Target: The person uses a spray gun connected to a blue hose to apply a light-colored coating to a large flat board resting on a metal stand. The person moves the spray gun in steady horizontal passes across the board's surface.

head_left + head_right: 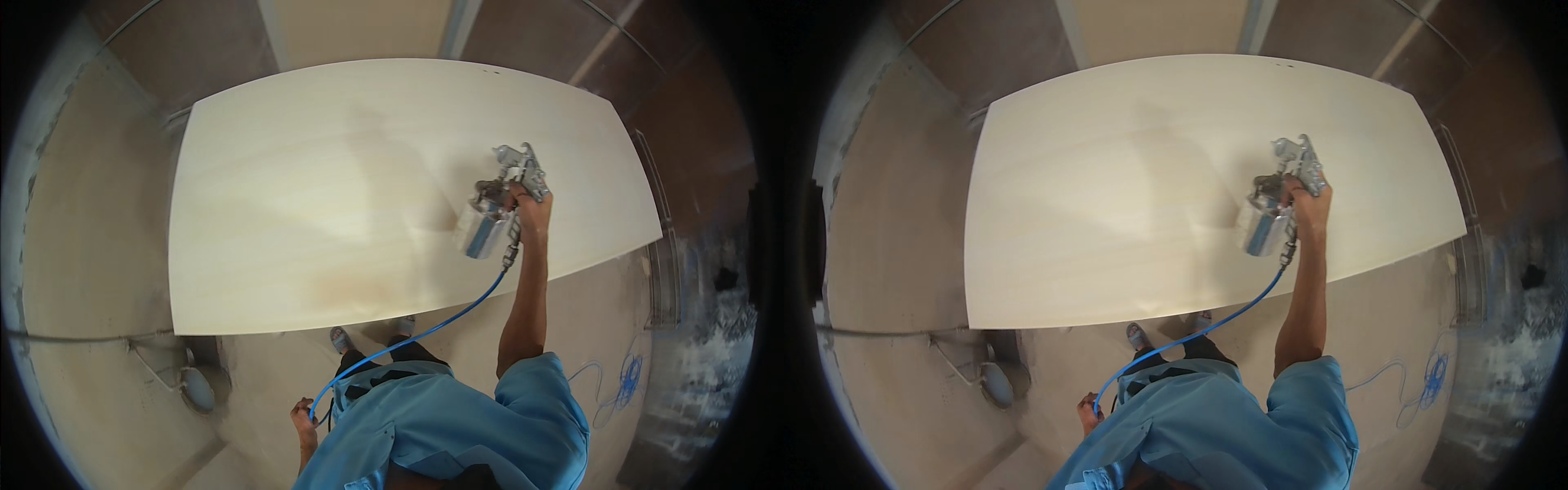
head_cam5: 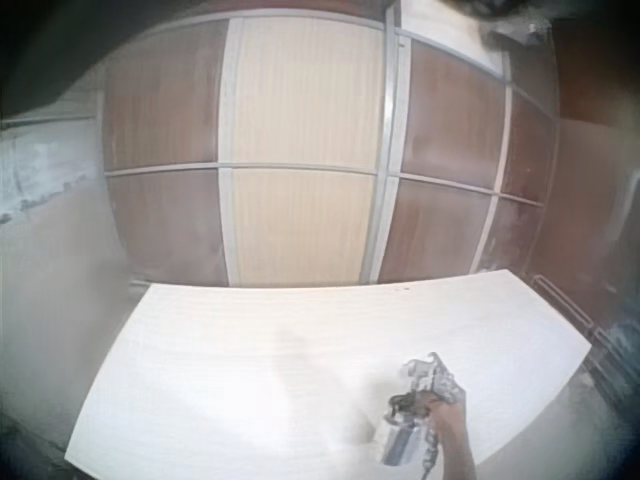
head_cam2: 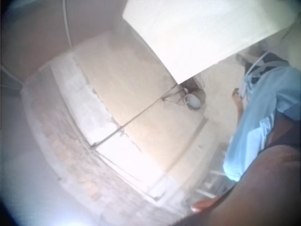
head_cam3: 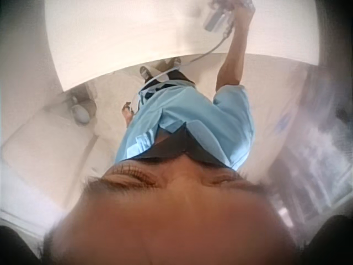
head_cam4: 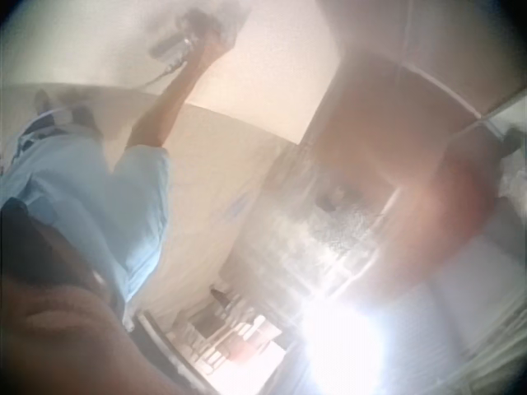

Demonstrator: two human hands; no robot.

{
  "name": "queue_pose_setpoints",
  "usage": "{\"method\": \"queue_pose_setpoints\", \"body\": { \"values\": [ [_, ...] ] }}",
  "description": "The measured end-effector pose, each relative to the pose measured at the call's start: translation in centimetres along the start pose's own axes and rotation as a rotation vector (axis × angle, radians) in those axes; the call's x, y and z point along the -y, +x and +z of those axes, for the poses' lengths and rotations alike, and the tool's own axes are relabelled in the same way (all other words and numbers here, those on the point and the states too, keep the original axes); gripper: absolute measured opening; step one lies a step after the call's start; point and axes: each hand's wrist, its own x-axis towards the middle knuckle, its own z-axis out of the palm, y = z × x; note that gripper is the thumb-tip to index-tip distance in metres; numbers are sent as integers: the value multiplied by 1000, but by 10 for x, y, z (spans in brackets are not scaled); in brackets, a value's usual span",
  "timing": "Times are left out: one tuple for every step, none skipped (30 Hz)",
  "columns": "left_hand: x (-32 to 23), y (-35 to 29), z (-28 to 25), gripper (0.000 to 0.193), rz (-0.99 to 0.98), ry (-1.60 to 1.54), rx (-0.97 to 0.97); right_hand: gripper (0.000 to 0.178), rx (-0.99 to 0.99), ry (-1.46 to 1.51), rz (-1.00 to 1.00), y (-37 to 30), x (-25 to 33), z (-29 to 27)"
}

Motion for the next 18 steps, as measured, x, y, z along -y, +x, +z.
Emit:
{"method": "queue_pose_setpoints", "body": {
  "values": [
    [4,14,6,30,-9,-18,-9,11,79,54,-10,0,1,-1],
    [6,28,16,30,-90,-14,-63,11,-16,15,-6,1,3,-3],
    [6,43,29,30,-24,-31,-5,11,-37,-2,-24,1,6,-6],
    [5,57,43,30,-31,-26,9,11,-40,-17,-49,2,11,-12],
    [4,68,55,30,-41,-15,44,11,-69,-32,-50,2,14,-16],
    [4,74,66,30,-49,-23,41,11,-80,-46,-60,3,17,-19],
    [5,76,69,30,-69,-13,50,11,-139,-85,-62,4,19,-20],
    [8,77,76,31,-129,23,38,11,-79,-47,-79,6,20,-20],
    [12,78,81,31,-121,11,77,10,-64,-35,-105,8,19,-18],
    [17,79,85,31,-144,23,79,10,-107,-50,-71,10,20,-15],
    [24,79,89,31,-237,41,62,10,-70,-10,-126,13,19,-12],
    [31,81,94,32,-168,28,104,9,-69,11,-126,15,19,-9],
    [39,84,100,32,-169,19,128,10,-123,5,-100,16,20,-7],
    [47,88,107,33,-214,26,127,10,-80,35,-113,17,20,-4],
    [55,91,115,34,-219,-31,188,11,-141,-10,-59,17,22,-3],
    [62,93,122,35,-270,-70,223,12,-128,-27,-39,17,23,-1],
    [69,95,129,35,-374,-83,190,12,-113,-42,-24,15,25,-2],
    [73,97,135,35,-358,-102,276,12,-109,-34,1,14,25,1]
  ]
}}
